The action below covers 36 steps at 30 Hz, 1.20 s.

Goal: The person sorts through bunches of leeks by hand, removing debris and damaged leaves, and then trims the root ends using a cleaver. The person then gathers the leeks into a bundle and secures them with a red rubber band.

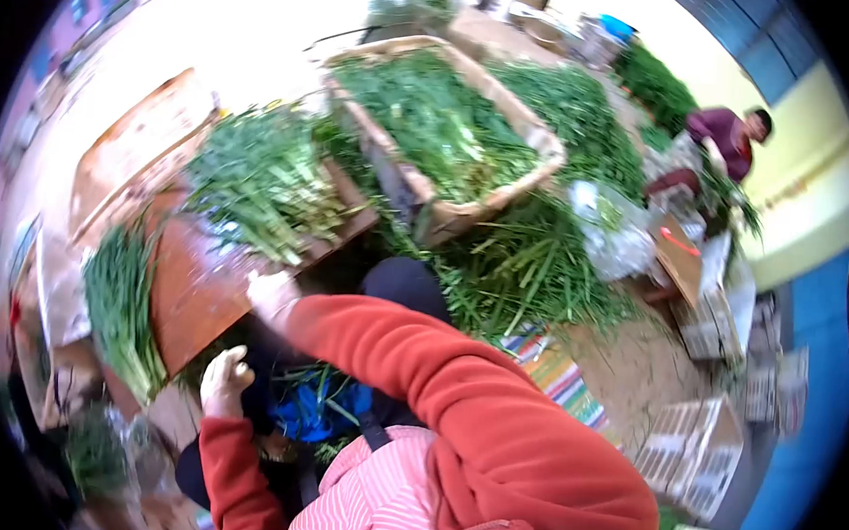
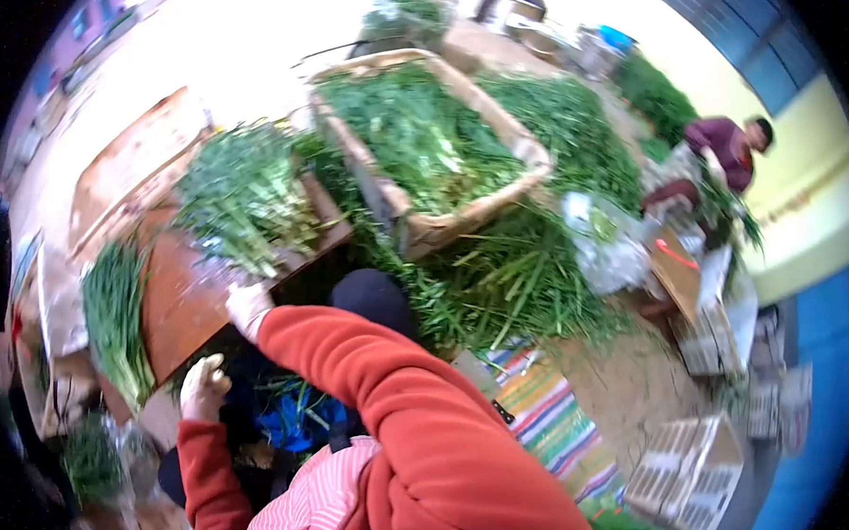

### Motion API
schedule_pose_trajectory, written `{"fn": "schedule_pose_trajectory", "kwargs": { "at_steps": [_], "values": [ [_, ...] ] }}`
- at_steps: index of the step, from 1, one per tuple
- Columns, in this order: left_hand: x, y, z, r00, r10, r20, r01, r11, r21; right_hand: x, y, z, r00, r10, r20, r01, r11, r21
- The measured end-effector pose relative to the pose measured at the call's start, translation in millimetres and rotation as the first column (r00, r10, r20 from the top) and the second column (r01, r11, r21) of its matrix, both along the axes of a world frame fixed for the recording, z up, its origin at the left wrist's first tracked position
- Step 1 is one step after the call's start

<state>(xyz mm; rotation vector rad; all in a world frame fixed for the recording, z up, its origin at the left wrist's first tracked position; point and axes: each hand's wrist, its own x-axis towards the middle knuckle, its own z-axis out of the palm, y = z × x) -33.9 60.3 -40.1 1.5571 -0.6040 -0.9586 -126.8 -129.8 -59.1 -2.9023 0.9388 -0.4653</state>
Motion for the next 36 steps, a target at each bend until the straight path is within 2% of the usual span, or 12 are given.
{"fn": "schedule_pose_trajectory", "kwargs": {
  "at_steps": [3,7,11,15,21,22,23,24,26,27,29,36],
  "values": [
    [-28.3,-12.8,40.0,0.955,0.169,-0.242,-0.127,0.975,0.181,-10.1,0.9,3.7,0.999,0.015,0.041,-0.018,0.997,0.075],
    [-28.6,-18.7,28.5,0.952,0.105,-0.289,-0.089,0.994,0.066,-32.2,1.6,28.0,0.982,0.073,-0.173,-0.025,0.963,0.267],
    [-34.6,-29.9,27.3,0.957,0.125,-0.261,-0.097,0.988,0.119,-50.8,9.1,-1.8,0.890,0.200,-0.409,-0.141,0.975,0.171],
    [-41.8,-39.2,30.1,0.965,0.165,-0.205,-0.122,0.970,0.210,-69.3,12.1,-17.7,0.792,0.319,-0.520,-0.139,0.925,0.355],
    [-14.8,-41.7,-3.9,0.916,-0.056,-0.398,0.107,0.988,0.109,-87.2,9.1,-7.0,0.822,0.324,-0.469,-0.134,0.909,0.394],
    [3.9,-36.5,-51.7,0.985,-0.143,0.100,0.144,0.990,0.003,-93.6,9.6,-2.2,0.832,0.314,-0.458,-0.127,0.910,0.394],
    [7.2,-36.6,-40.0,0.989,-0.103,-0.107,0.108,0.993,0.046,-100.8,8.8,5.4,0.844,0.306,-0.441,-0.112,0.904,0.413],
    [-0.3,-32.9,-30.2,0.998,-0.058,0.001,0.057,0.988,0.142,-103.6,7.2,12.1,0.852,0.304,-0.427,-0.105,0.897,0.429],
    [10.5,-27.8,-42.7,0.990,-0.134,-0.052,0.137,0.989,0.057,-109.5,3.4,45.1,0.837,0.294,-0.462,-0.026,0.864,0.502],
    [-18.2,-30.0,1.6,0.997,-0.045,-0.061,0.051,0.993,0.108,-112.8,1.2,56.1,0.846,0.279,-0.454,-0.004,0.855,0.518],
    [-29.2,-30.3,17.6,0.984,0.084,-0.157,-0.062,0.988,0.140,-112.7,-7.5,49.4,0.899,0.248,-0.362,-0.040,0.868,0.495],
    [-30.8,-26.6,22.5,0.977,0.138,-0.164,-0.117,0.985,0.129,-95.2,-35.6,65.2,1.000,-0.017,0.015,0.011,0.944,0.331]
  ]
}}
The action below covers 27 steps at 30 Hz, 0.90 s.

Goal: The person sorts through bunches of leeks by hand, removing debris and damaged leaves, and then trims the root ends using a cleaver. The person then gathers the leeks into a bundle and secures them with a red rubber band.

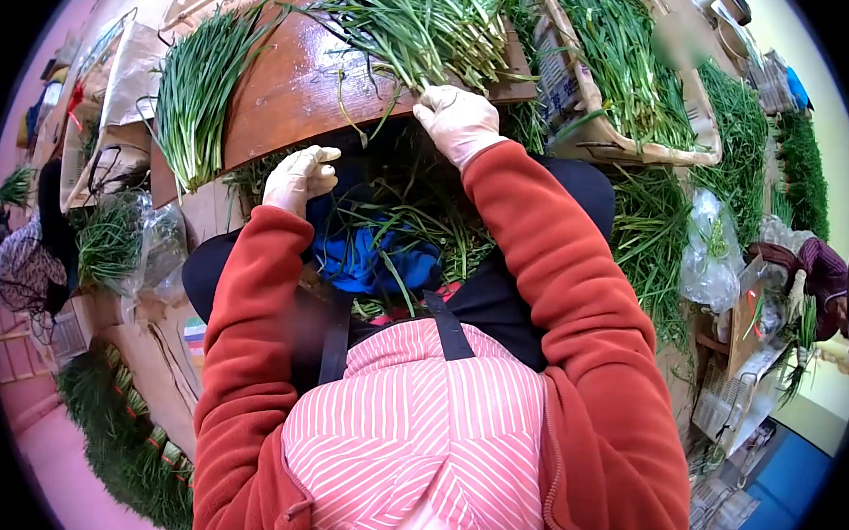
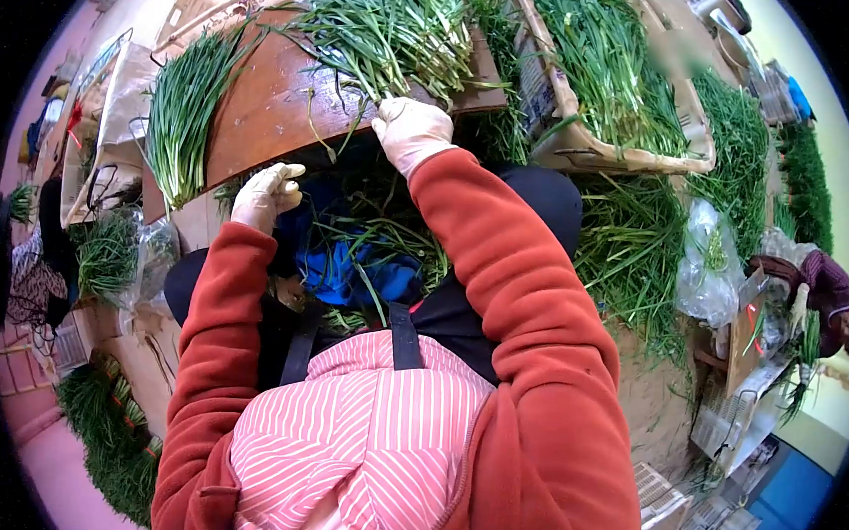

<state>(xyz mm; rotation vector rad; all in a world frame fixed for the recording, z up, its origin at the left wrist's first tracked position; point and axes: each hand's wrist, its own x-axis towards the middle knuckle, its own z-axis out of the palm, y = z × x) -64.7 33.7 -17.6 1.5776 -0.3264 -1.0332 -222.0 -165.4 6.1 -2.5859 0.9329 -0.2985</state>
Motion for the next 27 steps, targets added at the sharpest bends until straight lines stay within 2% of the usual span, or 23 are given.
{"fn": "schedule_pose_trajectory", "kwargs": {
  "at_steps": [1,2,6,9,10,11,13,15,16,17,18,19,20,21,22,23,24,25,26,27],
  "values": [
    [0.0,-1.7,-0.7,1.000,0.006,0.000,-0.006,1.000,-0.010,8.4,0.0,-1.1,0.999,-0.002,0.032,0.004,0.997,-0.075],
    [0.1,-3.5,-1.2,1.000,0.003,-0.004,-0.003,1.000,-0.018,17.1,-1.5,-1.9,0.999,-0.011,-0.045,0.007,0.996,-0.084],
    [-8.9,-12.0,12.4,1.000,0.029,-0.008,-0.029,0.999,-0.023,50.1,-10.4,-14.3,0.985,-0.117,-0.128,0.107,0.991,-0.080],
    [-10.2,-17.9,19.4,1.000,0.011,-0.021,-0.013,0.995,-0.103,60.1,-18.3,-17.1,0.986,-0.128,-0.103,0.120,0.989,-0.081],
    [-7.4,-19.1,23.5,0.999,-0.026,-0.029,0.023,0.993,-0.115,61.5,-18.7,-20.3,0.990,-0.139,-0.020,0.136,0.986,-0.097],
    [-5.2,-20.9,22.9,0.998,-0.051,-0.038,0.045,0.989,-0.138,65.7,-22.5,-22.7,0.987,-0.150,-0.065,0.146,0.987,-0.065],
    [-2.9,-25.6,26.7,0.993,-0.094,-0.067,0.083,0.985,-0.149,73.5,-24.6,-35.3,0.984,-0.174,-0.028,0.170,0.981,-0.095],
    [-5.8,-24.3,31.8,0.996,-0.068,-0.053,0.060,0.989,-0.136,75.2,-20.3,-27.2,0.967,-0.214,-0.139,0.206,0.976,-0.067],
    [-2.4,-21.5,30.4,0.995,-0.072,-0.072,0.060,0.986,-0.153,84.9,-22.6,-48.8,0.959,-0.265,-0.101,0.245,0.953,-0.178],
    [6.2,-12.7,20.6,0.980,-0.185,0.076,0.194,0.971,-0.137,84.7,-23.9,-46.9,0.965,-0.230,-0.123,0.215,0.968,-0.127],
    [6.6,-10.2,22.4,0.987,-0.159,0.011,0.158,0.974,-0.164,82.9,-18.0,-36.5,0.942,-0.288,-0.175,0.269,0.955,-0.128],
    [1.4,-14.6,36.9,0.966,-0.036,-0.255,-0.008,0.986,-0.168,76.0,-15.8,-31.9,0.943,-0.216,-0.253,0.182,0.971,-0.152],
    [4.1,-10.2,35.3,0.961,-0.002,-0.277,-0.038,0.989,-0.141,67.5,-15.5,-21.9,0.962,-0.161,-0.222,0.179,0.982,0.061],
    [7.8,-5.0,32.1,0.954,0.031,-0.297,-0.069,0.991,-0.118,58.1,-5.1,-10.8,0.986,-0.166,-0.027,0.168,0.972,0.166],
    [8.3,-3.6,35.0,0.958,0.035,-0.286,-0.068,0.992,-0.105,50.3,3.6,8.5,0.997,-0.057,-0.059,0.069,0.973,0.221],
    [7.2,-4.8,35.5,0.961,0.040,-0.274,-0.069,0.993,-0.096,39.0,18.8,12.8,0.997,0.068,0.034,-0.069,0.997,0.034],
    [6.7,-4.2,31.4,0.944,0.080,-0.320,-0.108,0.992,-0.070,27.8,33.8,15.7,0.984,0.169,0.059,-0.165,0.984,-0.064],
    [-0.6,-15.1,38.1,0.933,0.129,-0.336,-0.149,0.988,-0.034,24.4,45.9,24.0,0.996,-0.004,0.090,-0.026,0.943,0.330],
    [-8.2,-20.3,37.0,0.925,0.195,-0.326,-0.206,0.979,-0.001,16.8,58.0,21.5,0.979,0.002,0.203,-0.079,0.925,0.373],
    [-11.9,-24.4,34.3,0.916,0.255,-0.309,-0.258,0.966,0.031,13.2,67.2,21.7,0.977,0.071,0.199,-0.140,0.922,0.361]
  ]
}}
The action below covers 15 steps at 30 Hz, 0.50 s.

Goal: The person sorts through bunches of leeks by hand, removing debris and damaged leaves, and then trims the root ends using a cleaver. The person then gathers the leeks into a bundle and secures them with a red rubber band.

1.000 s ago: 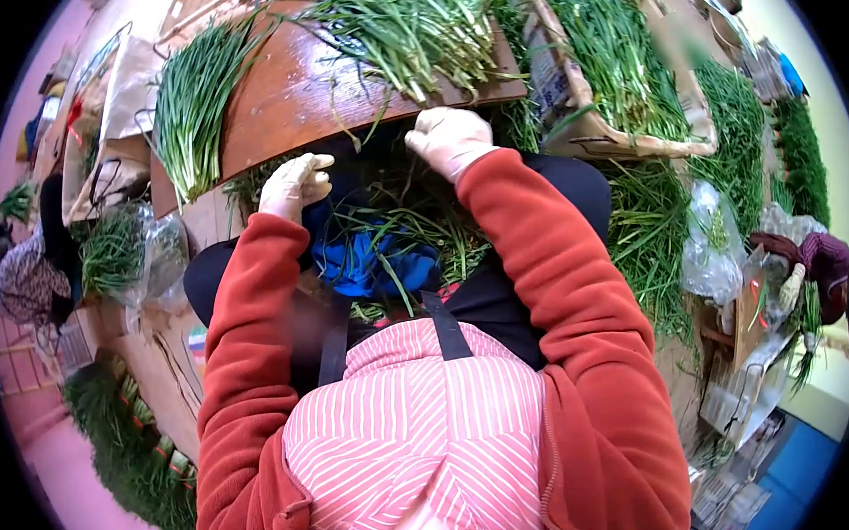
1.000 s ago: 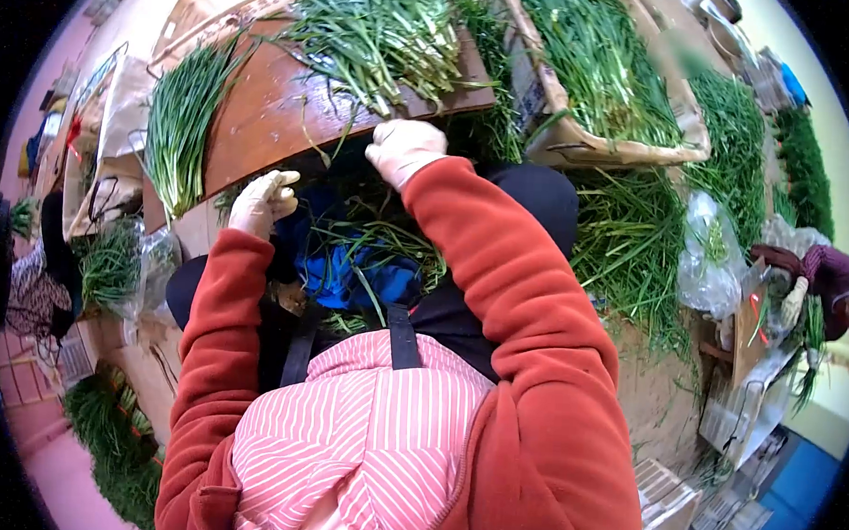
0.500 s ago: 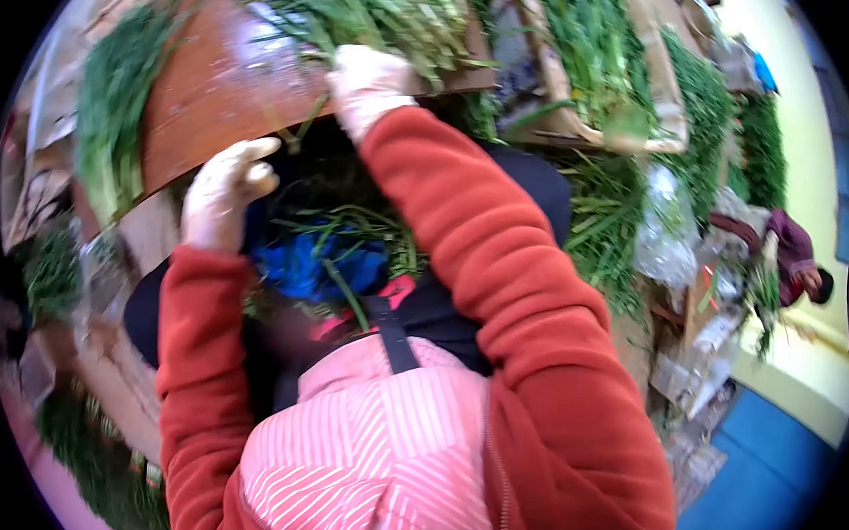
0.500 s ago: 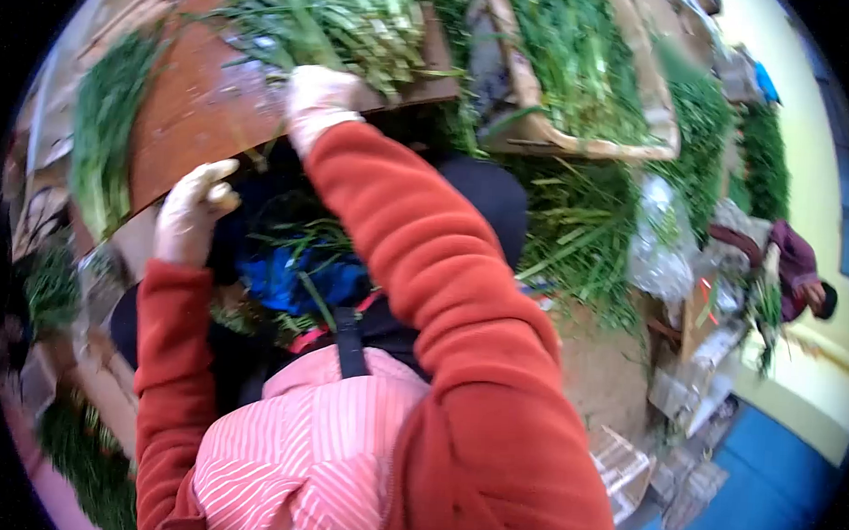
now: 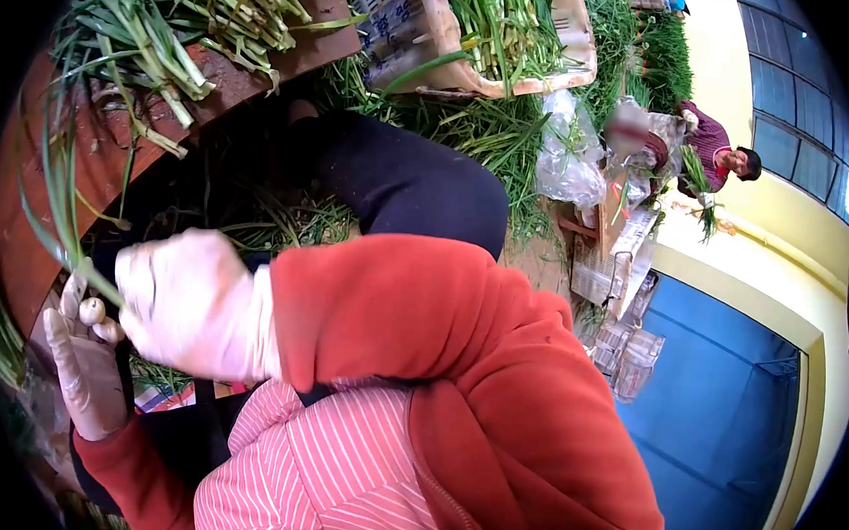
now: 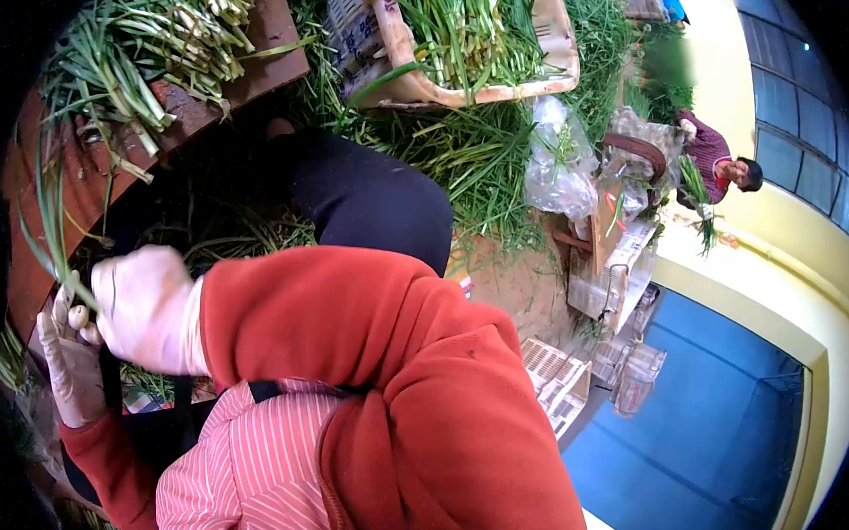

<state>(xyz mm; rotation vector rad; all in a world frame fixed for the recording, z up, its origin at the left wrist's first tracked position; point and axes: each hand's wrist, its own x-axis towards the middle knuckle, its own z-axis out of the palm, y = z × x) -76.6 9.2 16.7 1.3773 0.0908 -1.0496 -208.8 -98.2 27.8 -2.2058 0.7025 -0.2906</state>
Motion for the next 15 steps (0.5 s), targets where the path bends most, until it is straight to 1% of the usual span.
{"fn": "schedule_pose_trajectory", "kwargs": {
  "at_steps": [1,2,4,5,6,8,9,10,12,13,14,15],
  "values": [
    [5.5,4.9,-4.2,0.980,-0.187,-0.073,0.181,0.980,-0.084,0.3,13.3,-7.0,0.999,-0.010,0.035,0.010,1.000,-0.010],
    [4.7,4.9,-7.0,0.973,-0.226,-0.049,0.224,0.974,-0.037,-1.7,21.8,-13.1,0.998,0.057,-0.020,-0.054,0.990,0.129],
    [8.2,12.2,-17.2,0.978,-0.207,-0.036,0.209,0.975,0.076,-8.0,27.0,-15.8,0.983,0.164,-0.085,-0.144,0.967,0.209],
    [8.9,13.2,-19.4,0.973,-0.231,-0.023,0.232,0.972,0.040,-7.2,21.0,-14.3,0.949,0.267,-0.167,-0.176,0.889,0.422],
    [3.4,10.0,-15.9,0.985,-0.170,-0.002,0.170,0.984,0.059,-7.5,14.2,-8.7,0.954,0.248,-0.171,-0.163,0.902,0.400],
    [15.0,15.4,-25.2,0.955,-0.292,-0.048,0.292,0.956,-0.004,-11.1,1.9,4.8,0.978,0.157,-0.139,-0.132,0.977,0.170],
    [11.7,13.4,-25.2,0.957,-0.290,-0.031,0.290,0.957,0.007,-9.8,6.4,-4.4,0.986,0.115,-0.119,-0.082,0.964,0.253],
    [7.3,9.4,-19.6,0.930,-0.350,-0.108,0.339,0.934,-0.113,-7.4,9.4,-8.9,0.981,0.122,-0.151,-0.063,0.935,0.348],
    [-1.6,6.4,-19.9,0.953,-0.300,0.037,0.302,0.950,-0.080,-6.8,16.7,-16.1,0.987,0.144,-0.069,-0.080,0.820,0.567],
    [-2.5,2.7,-16.3,0.929,-0.364,0.070,0.370,0.925,-0.091,-10.6,13.3,-6.8,0.991,0.123,-0.049,-0.041,0.640,0.768],
    [-7.0,1.0,-10.2,0.942,-0.333,-0.036,0.329,0.940,-0.095,-14.0,12.2,2.6,0.994,0.102,-0.030,-0.014,0.407,0.913],
    [-4.7,-0.3,-11.9,0.929,-0.367,-0.052,0.357,0.924,-0.137,-12.9,19.7,-8.0,0.989,0.081,0.121,-0.146,0.545,0.825]
  ]
}}
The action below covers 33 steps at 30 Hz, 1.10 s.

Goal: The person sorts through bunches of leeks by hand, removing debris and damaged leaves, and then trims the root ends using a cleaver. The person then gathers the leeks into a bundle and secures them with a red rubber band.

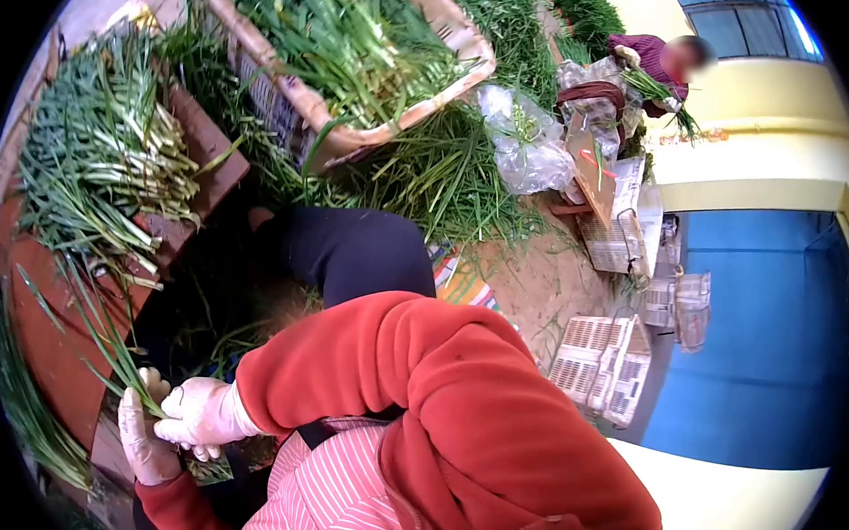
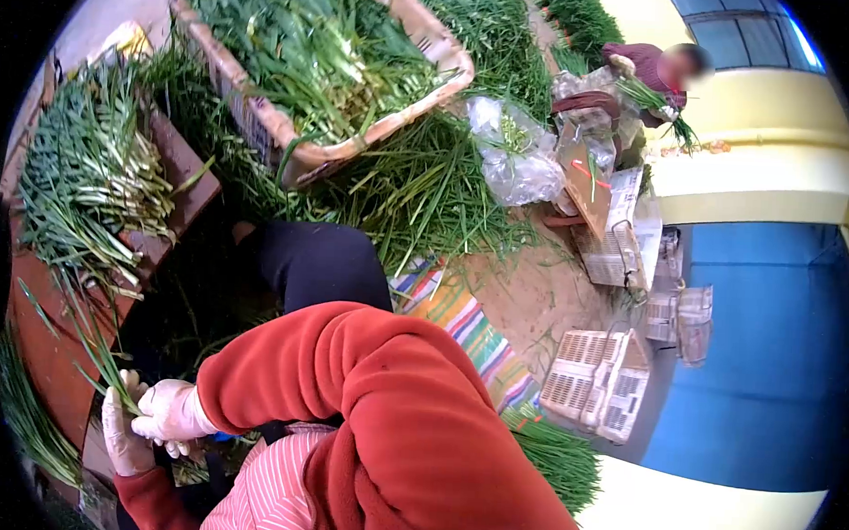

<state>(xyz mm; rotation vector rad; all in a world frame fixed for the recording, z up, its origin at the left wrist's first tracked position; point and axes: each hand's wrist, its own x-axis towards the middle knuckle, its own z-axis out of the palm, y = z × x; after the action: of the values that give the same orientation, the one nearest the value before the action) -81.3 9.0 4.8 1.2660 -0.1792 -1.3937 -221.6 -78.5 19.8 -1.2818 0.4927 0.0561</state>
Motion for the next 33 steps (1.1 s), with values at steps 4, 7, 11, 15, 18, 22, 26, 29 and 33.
{"fn": "schedule_pose_trajectory", "kwargs": {
  "at_steps": [4,7,11,15,18,22,26,29,33],
  "values": [
    [1.2,-5.2,-25.4,0.995,-0.008,0.101,0.005,0.999,0.033,3.2,14.0,-6.6,0.958,-0.051,-0.283,0.147,0.933,0.329],
    [5.8,-11.8,-42.2,0.998,0.034,-0.058,-0.037,0.997,-0.065,-21.2,40.7,-10.1,0.949,-0.080,-0.306,0.239,0.816,0.526],
    [12.2,-13.9,-38.0,1.000,0.000,-0.014,0.001,0.999,0.036,-68.8,49.4,-3.9,0.844,0.149,-0.515,0.061,0.927,0.370],
    [-7.7,-4.7,-34.2,0.999,0.041,-0.022,-0.040,0.999,0.027,-59.4,11.0,-25.5,0.923,-0.166,-0.348,0.173,0.985,-0.009],
    [-18.9,2.6,-39.3,0.995,-0.070,-0.065,0.072,0.997,0.029,-39.2,17.9,-20.4,0.952,0.000,-0.305,0.009,1.000,0.027],
    [-33.5,23.0,-32.8,0.980,-0.043,-0.196,0.045,0.999,0.009,-41.4,31.9,-25.9,0.969,0.030,-0.245,-0.020,0.999,0.043],
    [-40.8,41.6,-29.3,0.963,-0.051,-0.263,0.052,0.999,-0.003,-43.1,47.2,-13.3,0.939,0.220,-0.264,-0.231,0.973,-0.013],
    [-32.2,68.0,-4.6,0.888,-0.098,-0.450,0.041,0.990,-0.134,-50.7,46.9,-4.8,0.887,0.347,-0.305,-0.441,0.835,-0.330],
    [-7.7,101.1,89.0,0.905,-0.105,-0.412,-0.100,0.890,-0.445,-49.8,-3.0,-6.4,0.999,-0.033,0.022,0.035,0.442,-0.896]
  ]
}}
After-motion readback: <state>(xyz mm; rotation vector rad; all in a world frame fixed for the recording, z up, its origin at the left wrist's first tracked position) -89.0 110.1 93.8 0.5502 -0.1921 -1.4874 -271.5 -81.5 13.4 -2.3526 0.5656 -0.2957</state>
